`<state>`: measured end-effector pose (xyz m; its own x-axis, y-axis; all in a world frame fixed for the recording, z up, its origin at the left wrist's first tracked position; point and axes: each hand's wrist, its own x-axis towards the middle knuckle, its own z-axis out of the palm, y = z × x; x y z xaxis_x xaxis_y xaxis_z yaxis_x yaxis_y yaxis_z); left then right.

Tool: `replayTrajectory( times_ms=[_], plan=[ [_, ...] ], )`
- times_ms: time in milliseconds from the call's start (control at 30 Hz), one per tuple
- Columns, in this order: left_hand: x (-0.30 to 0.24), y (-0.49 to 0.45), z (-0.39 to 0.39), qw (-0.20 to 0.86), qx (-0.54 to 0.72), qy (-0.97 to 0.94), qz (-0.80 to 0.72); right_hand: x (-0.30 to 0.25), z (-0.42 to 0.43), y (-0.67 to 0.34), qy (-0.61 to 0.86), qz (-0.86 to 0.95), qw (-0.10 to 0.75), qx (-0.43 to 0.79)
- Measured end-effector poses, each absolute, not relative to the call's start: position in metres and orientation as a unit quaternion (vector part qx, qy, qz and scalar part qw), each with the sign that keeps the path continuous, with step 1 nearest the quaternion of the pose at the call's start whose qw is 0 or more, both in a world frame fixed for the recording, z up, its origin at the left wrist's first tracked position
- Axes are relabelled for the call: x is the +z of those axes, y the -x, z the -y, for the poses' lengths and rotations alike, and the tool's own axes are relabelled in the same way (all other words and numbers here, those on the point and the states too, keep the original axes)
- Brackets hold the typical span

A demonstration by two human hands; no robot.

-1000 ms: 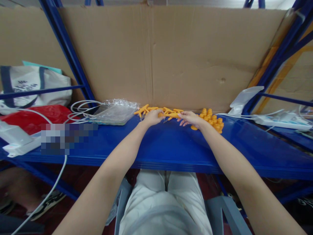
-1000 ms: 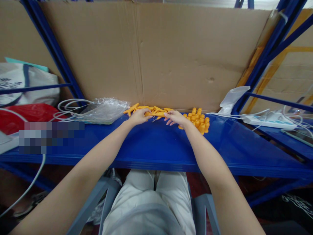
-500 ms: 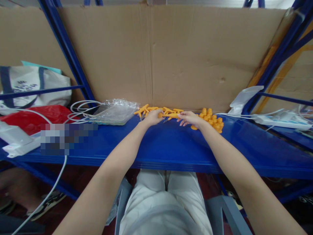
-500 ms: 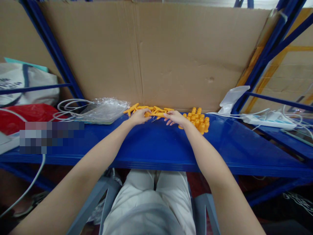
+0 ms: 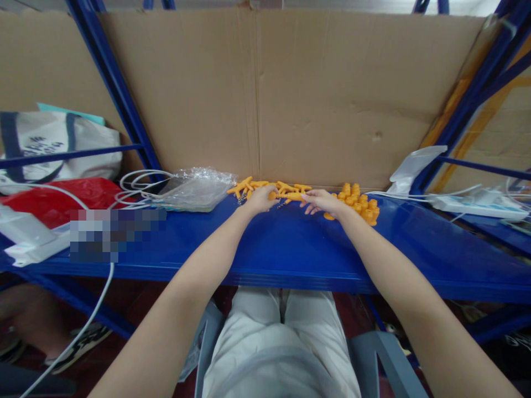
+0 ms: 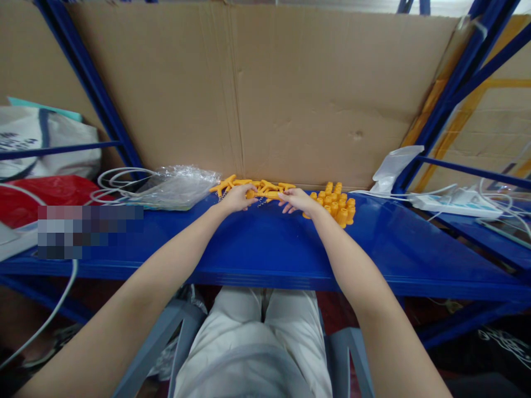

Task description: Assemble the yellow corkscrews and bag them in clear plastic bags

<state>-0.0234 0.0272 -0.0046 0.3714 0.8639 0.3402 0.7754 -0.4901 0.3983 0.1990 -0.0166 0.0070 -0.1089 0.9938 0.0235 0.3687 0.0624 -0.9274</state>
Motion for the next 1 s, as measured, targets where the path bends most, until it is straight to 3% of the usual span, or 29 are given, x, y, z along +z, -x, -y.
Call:
replayTrajectory(
  times_ms=[1000],
  plan=[
    [-0.0011, 0.0221, -0.0188, 0.042, 0.288, -0.830, -0.476, 0.0066, 0.0223, -0.1902, 0.561, 0.556, 0.394, 0.471]
  ],
)
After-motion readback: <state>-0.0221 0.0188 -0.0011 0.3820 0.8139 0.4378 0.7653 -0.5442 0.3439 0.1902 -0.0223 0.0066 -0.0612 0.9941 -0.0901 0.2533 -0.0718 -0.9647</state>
